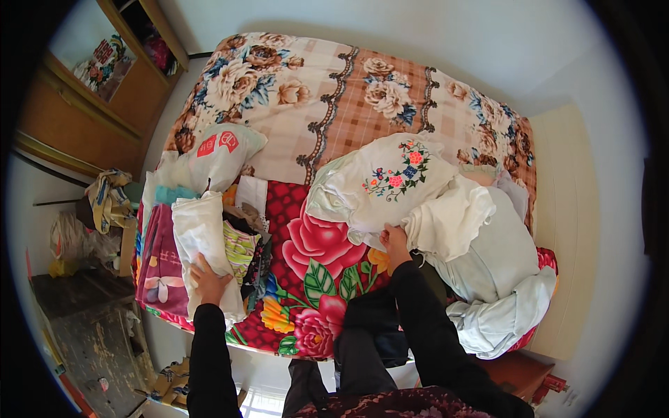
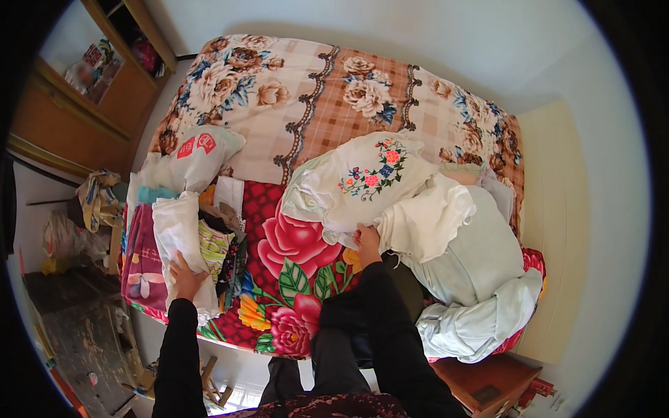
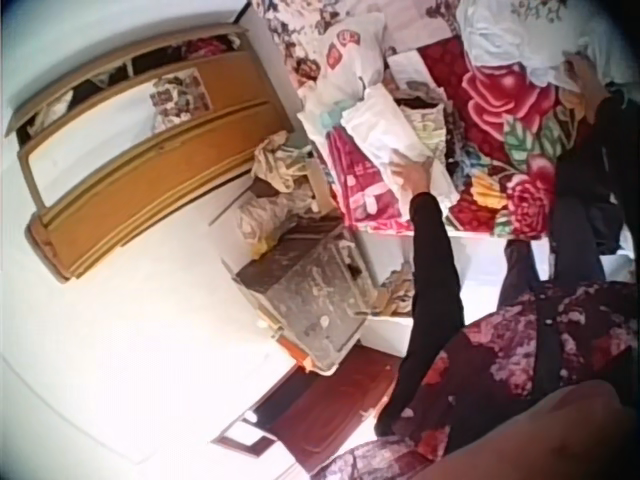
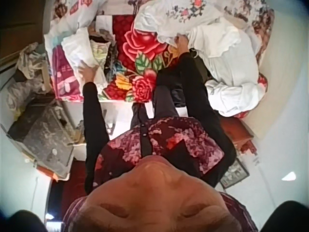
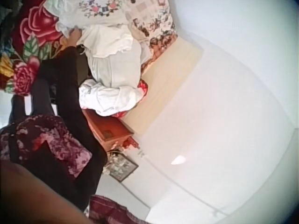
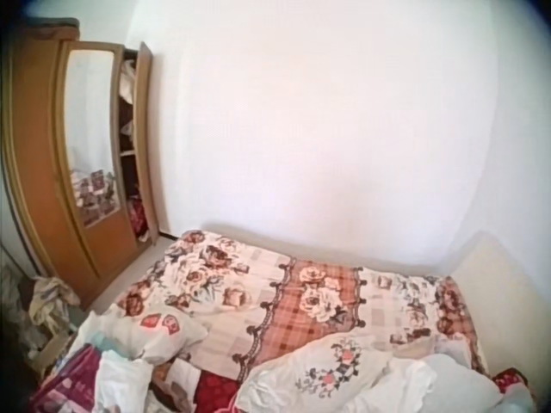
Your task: The person folds several garments on a bed, including a black long-sleeve shirt, a yellow shirt, a floral-patterned top, a striped shirt, and a white embroidered shirt. Each item is smoothed, folded, and placed into a growing stack on the bed.
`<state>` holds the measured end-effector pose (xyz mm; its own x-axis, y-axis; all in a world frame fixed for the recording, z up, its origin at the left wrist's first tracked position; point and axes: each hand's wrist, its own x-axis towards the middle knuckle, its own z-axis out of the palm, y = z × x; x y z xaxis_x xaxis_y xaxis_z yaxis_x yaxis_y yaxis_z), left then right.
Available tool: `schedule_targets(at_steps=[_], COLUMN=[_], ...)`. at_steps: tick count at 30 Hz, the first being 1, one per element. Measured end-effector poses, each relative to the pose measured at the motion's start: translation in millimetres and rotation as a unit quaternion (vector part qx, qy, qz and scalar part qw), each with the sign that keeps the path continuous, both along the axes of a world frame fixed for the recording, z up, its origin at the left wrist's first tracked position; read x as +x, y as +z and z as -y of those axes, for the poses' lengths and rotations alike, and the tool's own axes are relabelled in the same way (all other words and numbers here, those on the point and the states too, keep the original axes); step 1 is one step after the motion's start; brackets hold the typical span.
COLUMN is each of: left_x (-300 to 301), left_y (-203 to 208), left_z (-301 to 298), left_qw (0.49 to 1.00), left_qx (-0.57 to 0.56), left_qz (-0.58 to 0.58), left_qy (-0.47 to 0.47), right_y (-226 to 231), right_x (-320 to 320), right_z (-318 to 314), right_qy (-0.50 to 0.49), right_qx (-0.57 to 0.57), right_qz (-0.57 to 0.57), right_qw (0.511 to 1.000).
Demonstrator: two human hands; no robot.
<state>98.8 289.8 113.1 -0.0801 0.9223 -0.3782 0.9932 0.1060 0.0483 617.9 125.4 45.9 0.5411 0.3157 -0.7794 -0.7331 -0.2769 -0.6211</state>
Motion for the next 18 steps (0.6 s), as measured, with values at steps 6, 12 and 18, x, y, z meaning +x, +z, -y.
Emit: schedule_targets(at_steps=[6,12,18], left_x=[8.1,15.6,-9.7], left_y=[12.2,28.0,39.5], left_z=[0.6,1.6,5.0], left_qw=[0.999,0.999,0.998], left_qx=[-0.021,-0.039,-0.025], left_qz=[-0.026,-0.018,0.056], left_qy=[0.013,0.027,-0.020], right_y=[27.8,80.4,128.7], right_x=[-7.8,0.8,3.6], right_z=[-12.9,-24.0,-6.5], right_qy=[0.085,0.100,-0.040], right_qx=[-0.042,0.069,0.183], right_qz=[0.134,0.176,0.134], right_qw=[0.986,0.977,0.973])
